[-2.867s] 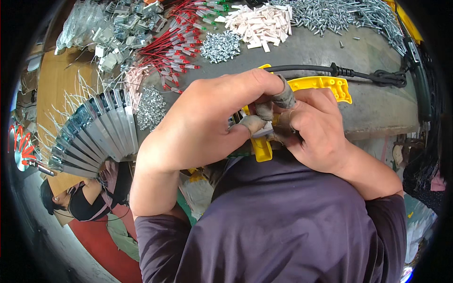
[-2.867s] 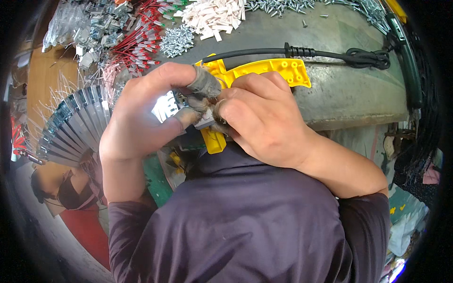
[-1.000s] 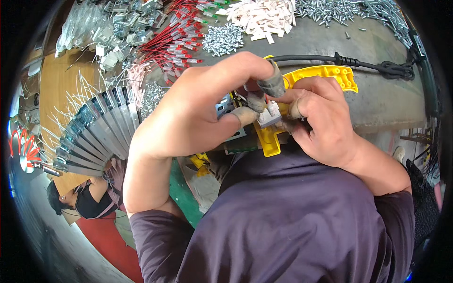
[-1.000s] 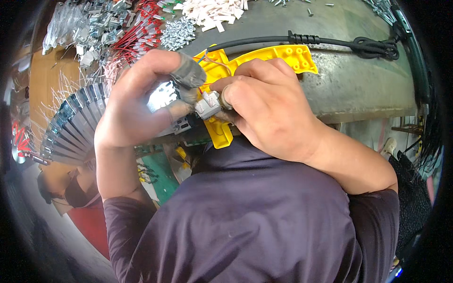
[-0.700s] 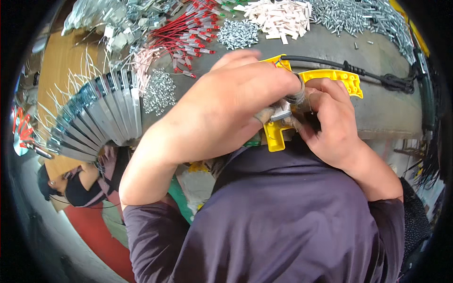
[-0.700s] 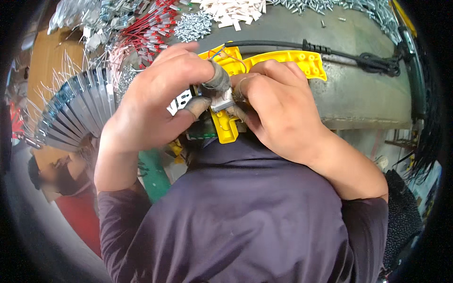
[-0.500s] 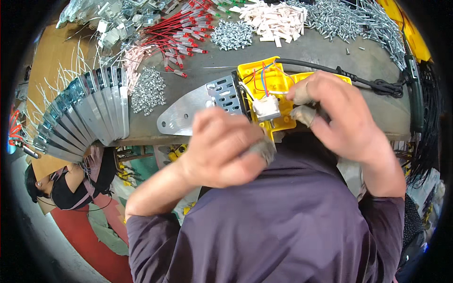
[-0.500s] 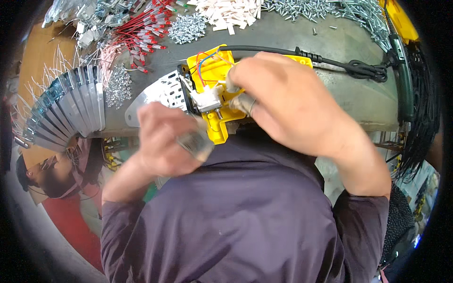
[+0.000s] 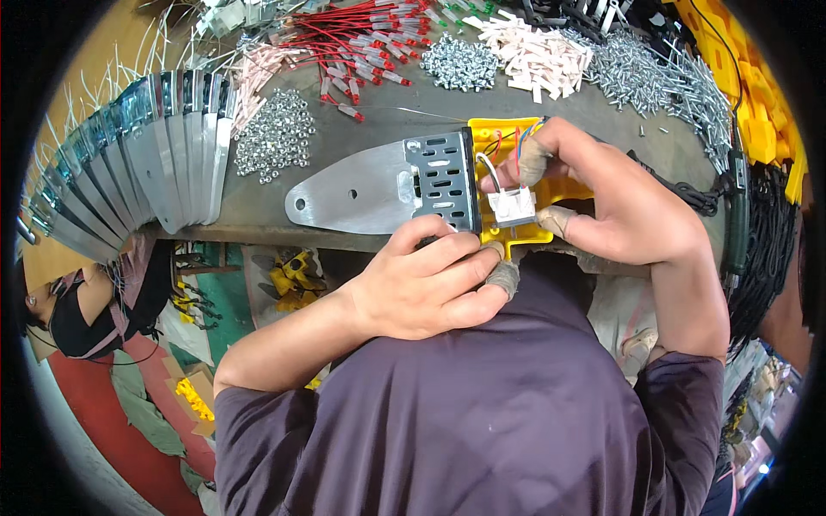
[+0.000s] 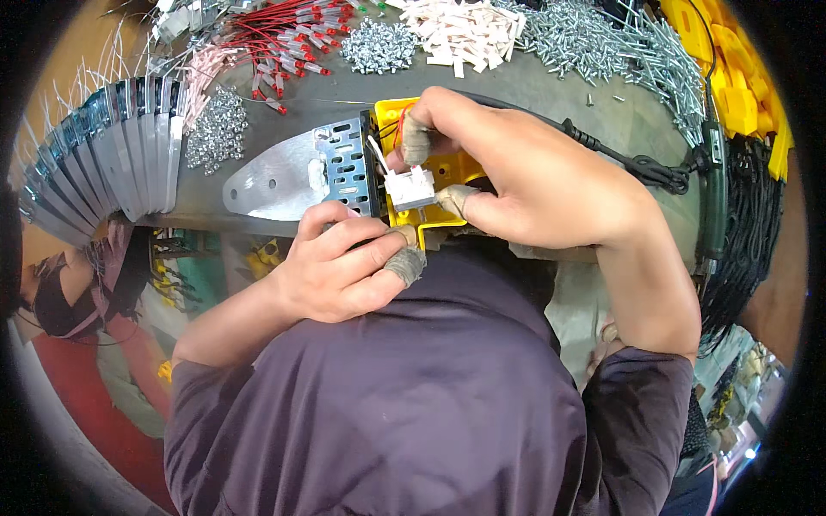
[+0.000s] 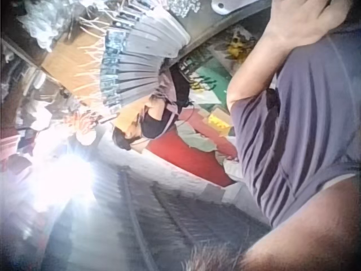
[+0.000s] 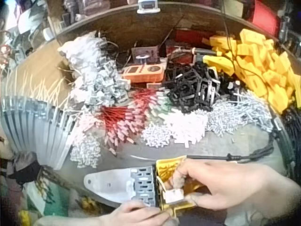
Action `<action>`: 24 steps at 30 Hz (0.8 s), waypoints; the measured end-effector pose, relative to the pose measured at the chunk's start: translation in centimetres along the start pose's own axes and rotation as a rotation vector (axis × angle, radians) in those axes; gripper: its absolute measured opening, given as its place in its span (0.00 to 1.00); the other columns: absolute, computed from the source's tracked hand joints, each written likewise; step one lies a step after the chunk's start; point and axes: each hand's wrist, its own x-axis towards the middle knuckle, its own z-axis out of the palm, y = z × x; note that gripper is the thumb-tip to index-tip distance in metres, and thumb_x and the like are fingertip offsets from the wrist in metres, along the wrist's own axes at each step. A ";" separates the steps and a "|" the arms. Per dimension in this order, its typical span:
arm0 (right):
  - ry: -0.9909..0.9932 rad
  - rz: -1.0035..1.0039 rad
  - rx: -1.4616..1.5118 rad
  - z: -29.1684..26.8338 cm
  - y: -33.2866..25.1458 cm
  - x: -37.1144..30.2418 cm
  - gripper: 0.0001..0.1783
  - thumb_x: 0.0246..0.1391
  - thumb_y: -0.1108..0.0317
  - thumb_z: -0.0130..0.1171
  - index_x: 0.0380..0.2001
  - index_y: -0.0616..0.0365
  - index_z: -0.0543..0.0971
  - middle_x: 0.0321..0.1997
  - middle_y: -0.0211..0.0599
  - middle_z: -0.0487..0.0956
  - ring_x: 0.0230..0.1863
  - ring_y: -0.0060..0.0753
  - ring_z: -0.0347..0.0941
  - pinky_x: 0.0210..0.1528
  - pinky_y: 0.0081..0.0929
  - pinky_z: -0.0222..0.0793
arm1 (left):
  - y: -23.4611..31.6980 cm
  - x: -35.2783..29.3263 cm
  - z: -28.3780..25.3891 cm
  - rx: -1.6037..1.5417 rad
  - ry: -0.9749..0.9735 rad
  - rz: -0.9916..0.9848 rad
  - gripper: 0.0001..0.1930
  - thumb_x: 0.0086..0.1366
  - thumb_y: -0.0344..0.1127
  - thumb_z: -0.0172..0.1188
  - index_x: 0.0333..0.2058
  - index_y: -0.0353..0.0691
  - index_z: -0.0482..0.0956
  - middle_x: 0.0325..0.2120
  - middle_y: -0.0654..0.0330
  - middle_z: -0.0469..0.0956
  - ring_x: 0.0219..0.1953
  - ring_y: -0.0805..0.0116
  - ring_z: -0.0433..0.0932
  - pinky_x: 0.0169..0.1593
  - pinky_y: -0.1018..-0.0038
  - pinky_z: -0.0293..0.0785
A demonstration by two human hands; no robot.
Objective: Assembling internal components, wiring, and soldering into a yellow plastic housing for a handheld electronic device.
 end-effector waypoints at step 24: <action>0.184 -0.110 -0.350 2.1 -1.0 -2.3 0.27 0.36 0.79 0.69 0.41 0.59 0.69 0.40 0.40 0.77 0.44 0.46 0.75 0.53 0.45 0.65 | 0.0 -0.2 0.1 -0.019 -0.006 -0.022 0.10 0.50 0.36 0.60 0.33 0.60 0.75 0.36 0.71 0.75 0.34 0.73 0.69 0.42 0.64 0.64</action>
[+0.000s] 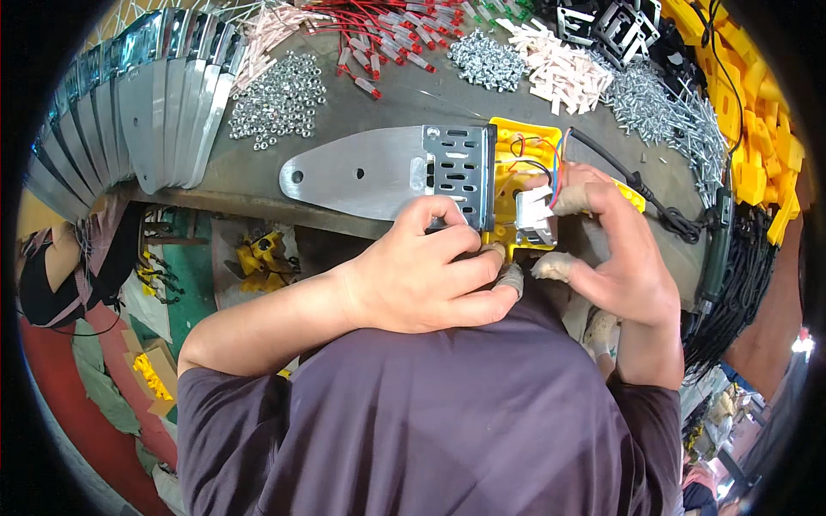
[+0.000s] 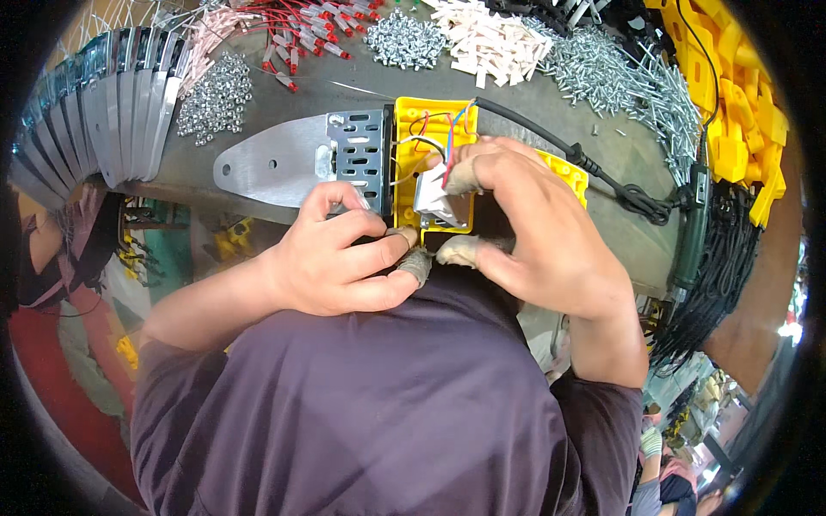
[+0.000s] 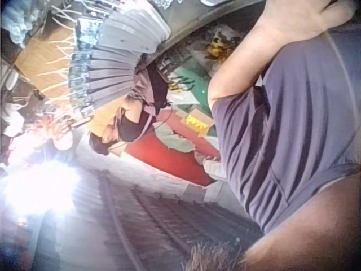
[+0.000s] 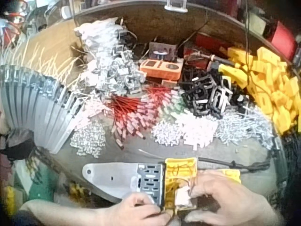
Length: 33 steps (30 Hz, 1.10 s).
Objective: Assembling internal components, wiring, and soldering into a yellow plastic housing for a handheld electronic device.
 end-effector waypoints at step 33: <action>-0.181 -0.131 -0.445 -1.8 1.5 4.9 0.06 0.41 0.79 0.56 0.27 0.62 0.75 0.27 0.40 0.71 0.35 0.49 0.71 0.41 0.41 0.65 | 0.0 -0.2 0.7 0.013 0.056 -0.008 0.11 0.48 0.36 0.61 0.32 0.60 0.75 0.36 0.72 0.76 0.32 0.73 0.68 0.41 0.67 0.65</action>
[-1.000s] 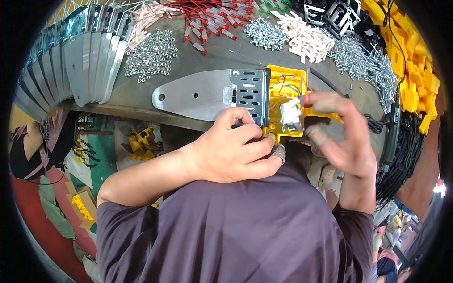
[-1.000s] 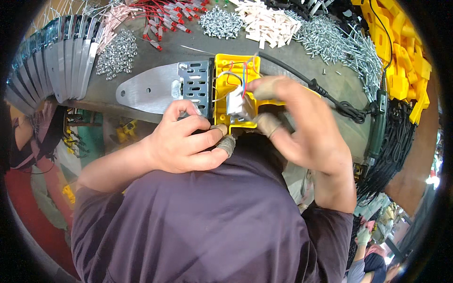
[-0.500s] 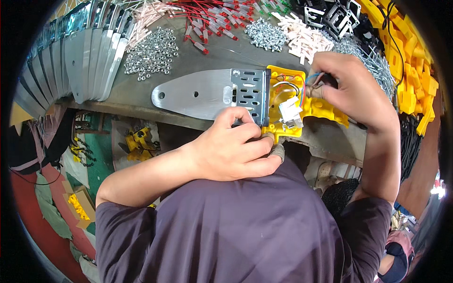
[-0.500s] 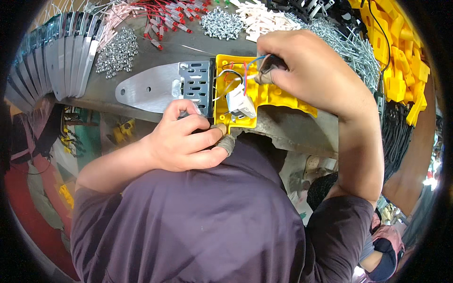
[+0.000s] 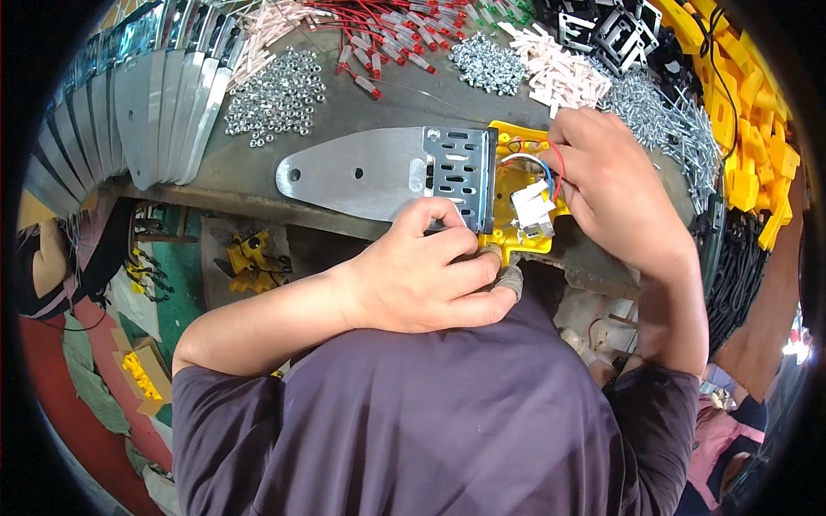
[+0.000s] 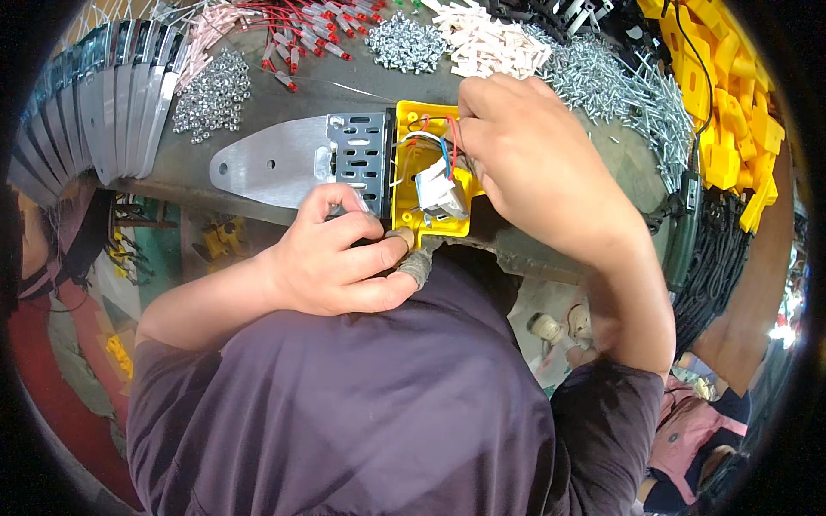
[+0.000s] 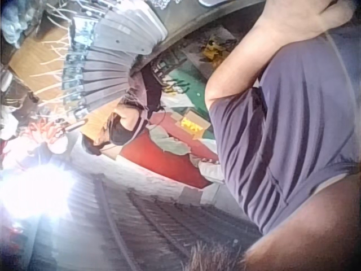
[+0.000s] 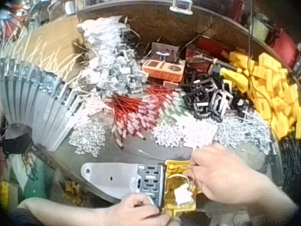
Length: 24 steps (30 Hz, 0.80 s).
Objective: Assembling internal components, wiring, and soldering into a yellow plastic housing for a handheld electronic device.
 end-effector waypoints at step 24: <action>0.135 0.118 0.536 2.3 -1.2 -4.1 0.24 0.35 0.85 0.59 0.40 0.62 0.70 0.38 0.45 0.74 0.41 0.55 0.71 0.45 0.42 0.68 | 0.2 0.2 -0.3 0.008 -0.040 -0.009 0.11 0.49 0.37 0.60 0.33 0.60 0.75 0.35 0.71 0.76 0.32 0.72 0.68 0.42 0.64 0.64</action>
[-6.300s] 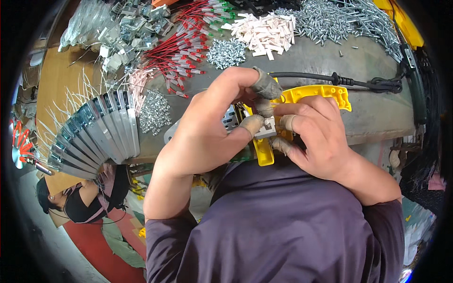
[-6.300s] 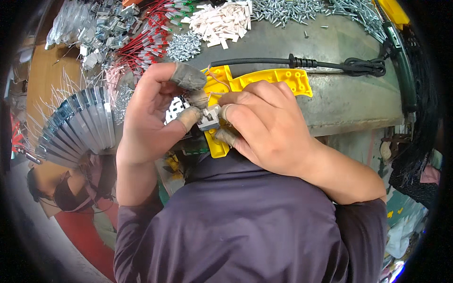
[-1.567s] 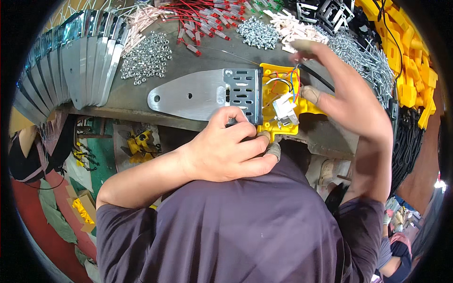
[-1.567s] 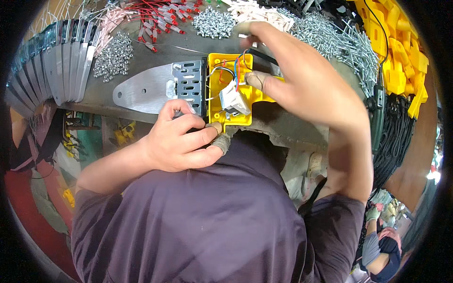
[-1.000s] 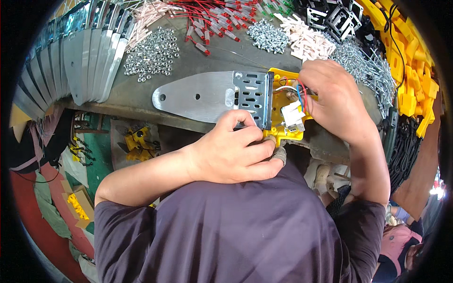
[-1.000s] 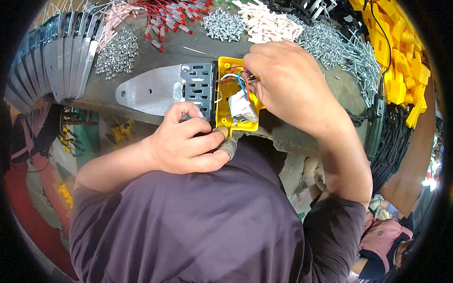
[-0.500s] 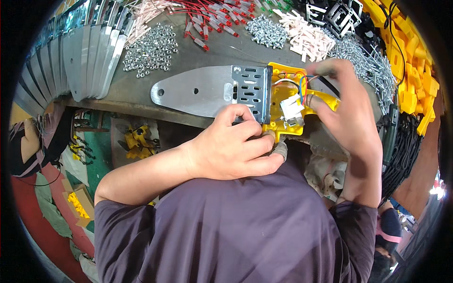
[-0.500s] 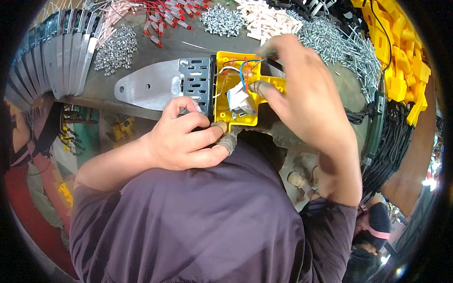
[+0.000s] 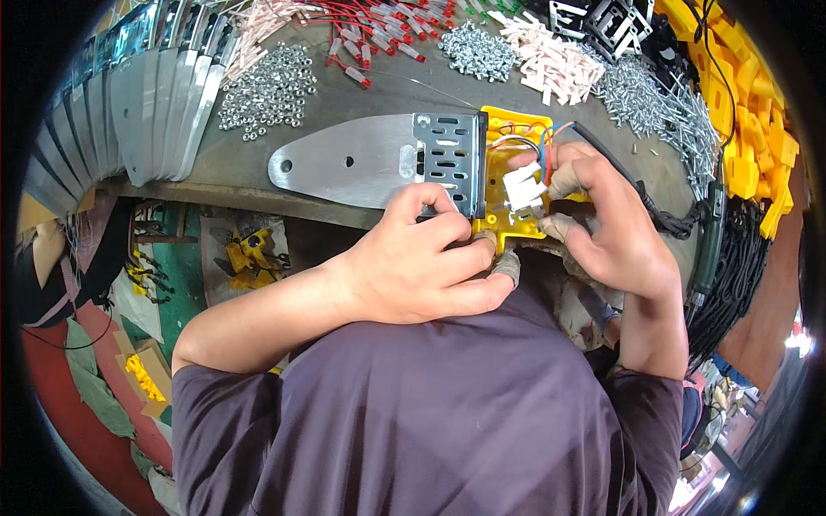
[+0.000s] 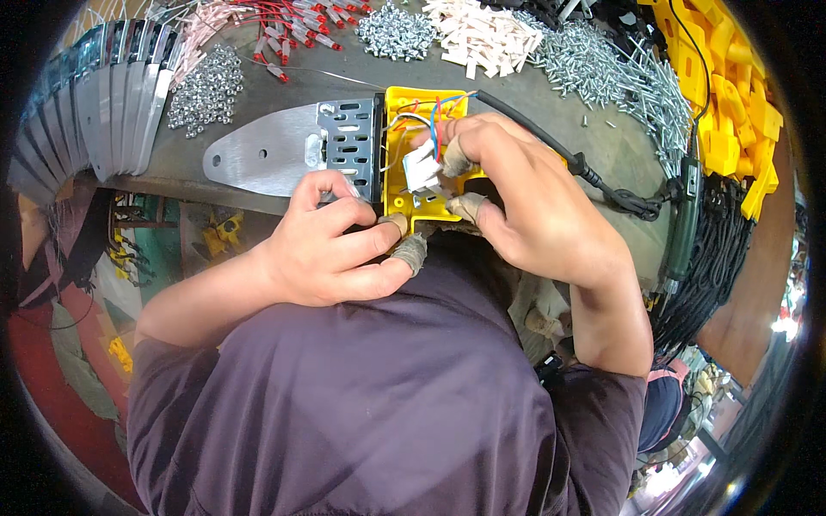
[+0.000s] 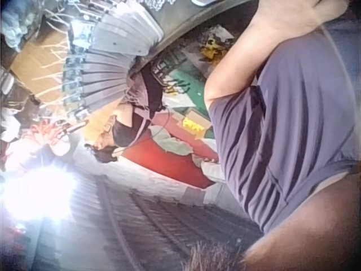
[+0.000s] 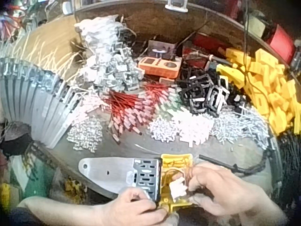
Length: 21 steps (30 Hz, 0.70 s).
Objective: Assembling internal components, wiring, and soldering into a yellow plastic housing for a handheld electronic device.
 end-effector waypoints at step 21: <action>0.064 -0.049 0.216 0.5 1.2 -0.7 0.26 0.31 0.85 0.61 0.41 0.58 0.77 0.46 0.44 0.77 0.46 0.48 0.77 0.48 0.33 0.73 | -0.1 0.2 0.2 -0.001 0.061 0.002 0.09 0.53 0.39 0.59 0.34 0.57 0.74 0.27 0.73 0.69 0.29 0.74 0.67 0.42 0.66 0.65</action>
